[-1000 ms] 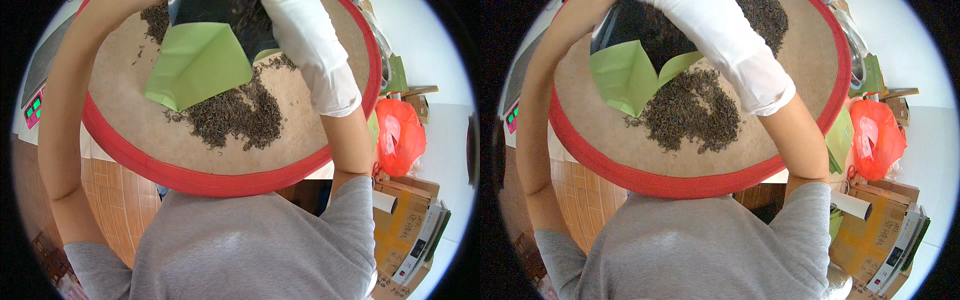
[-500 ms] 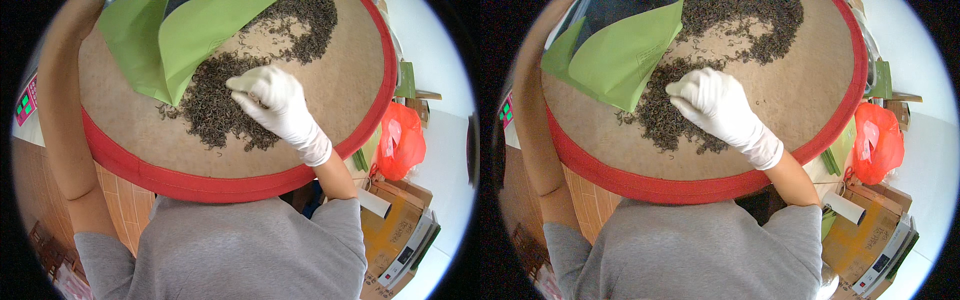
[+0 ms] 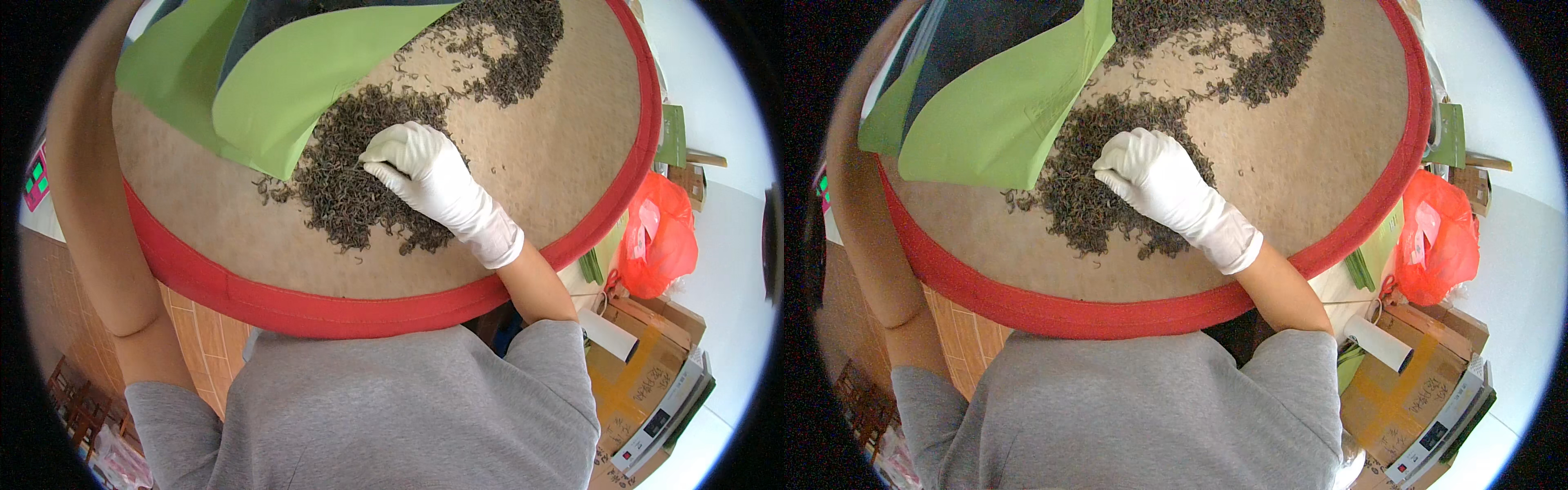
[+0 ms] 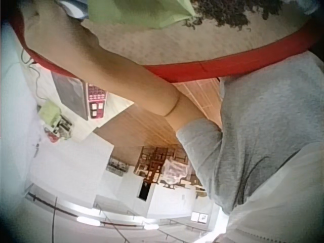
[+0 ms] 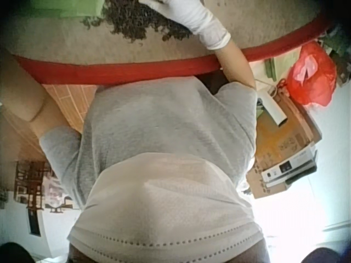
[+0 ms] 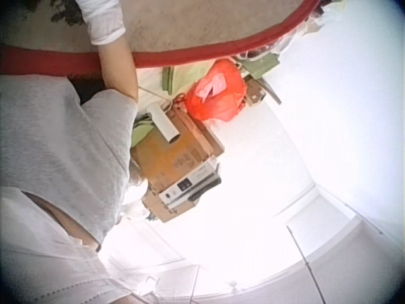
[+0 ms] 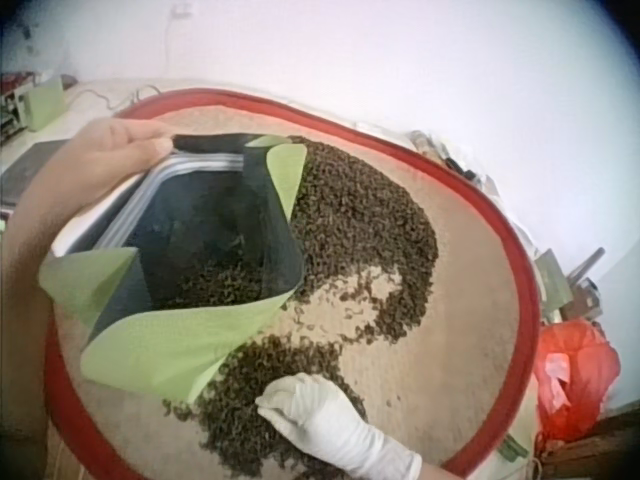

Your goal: The person sorts dried tea leaves by hand on a large flat tray, picking out stems and debris, then transfers the sorted leaves into a green bag and weighs it on a digital scale.

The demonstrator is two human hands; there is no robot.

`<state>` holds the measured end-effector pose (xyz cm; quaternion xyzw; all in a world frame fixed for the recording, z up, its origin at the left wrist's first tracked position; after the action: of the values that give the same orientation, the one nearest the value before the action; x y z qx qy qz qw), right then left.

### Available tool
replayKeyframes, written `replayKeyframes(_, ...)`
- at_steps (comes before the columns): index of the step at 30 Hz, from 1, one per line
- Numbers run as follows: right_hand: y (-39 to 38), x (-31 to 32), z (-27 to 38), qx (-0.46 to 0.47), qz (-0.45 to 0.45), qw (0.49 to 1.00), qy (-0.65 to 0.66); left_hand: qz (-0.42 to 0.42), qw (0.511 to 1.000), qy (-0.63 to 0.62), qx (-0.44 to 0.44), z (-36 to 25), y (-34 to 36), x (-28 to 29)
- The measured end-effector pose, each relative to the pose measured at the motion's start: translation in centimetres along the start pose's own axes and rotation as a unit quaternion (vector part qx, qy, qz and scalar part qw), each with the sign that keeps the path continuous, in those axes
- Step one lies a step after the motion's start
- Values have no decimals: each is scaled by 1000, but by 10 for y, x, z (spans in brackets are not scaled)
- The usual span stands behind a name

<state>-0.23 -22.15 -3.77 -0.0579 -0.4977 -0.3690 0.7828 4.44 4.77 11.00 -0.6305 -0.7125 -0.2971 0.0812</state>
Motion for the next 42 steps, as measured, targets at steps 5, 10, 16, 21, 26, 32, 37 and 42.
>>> replayKeyframes(5, 4, 19, 5, -348, 46, 832, 430, -40, 994, 95, -42, 2, -2, -7)
replayKeyframes(10, 4, 30, 8, -370, 71, 726, 576, 12, 999, -49, -6, 23, 10, 6)
replayKeyframes(16, 2, 30, 9, -371, 65, 692, 615, 18, 991, -130, -25, 17, 6, 0)
replayKeyframes(21, 3, 36, 13, -377, 70, 685, 619, 26, 978, -205, 1, 16, 10, 3)
replayKeyframes(26, -2, 41, 12, -401, 61, 722, 561, 28, 993, -117, 19, -1, -6, 8)
replayKeyframes(32, 4, 131, -14, -333, -106, 925, 151, -171, 972, -47, 155, 129, 23, 29)
replayKeyframes(37, -50, 300, -81, -237, -459, 794, -320, -109, 982, -90, 126, 97, 37, -23)
replayKeyframes(42, -76, 372, -176, -449, -250, 720, -466, -36, 995, -44, 77, 84, 31, 14)
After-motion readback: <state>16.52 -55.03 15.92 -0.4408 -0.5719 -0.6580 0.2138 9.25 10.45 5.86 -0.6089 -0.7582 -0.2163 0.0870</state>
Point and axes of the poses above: each hand's wrist, its own y-axis towards the middle knuckle, its own x-axis out of the back of the hand, z = x × y, the point moved 1 cm from there along y, towards the middle knuckle, and after that the axes turned 5 degrees about -y, right-handed, at the moved point
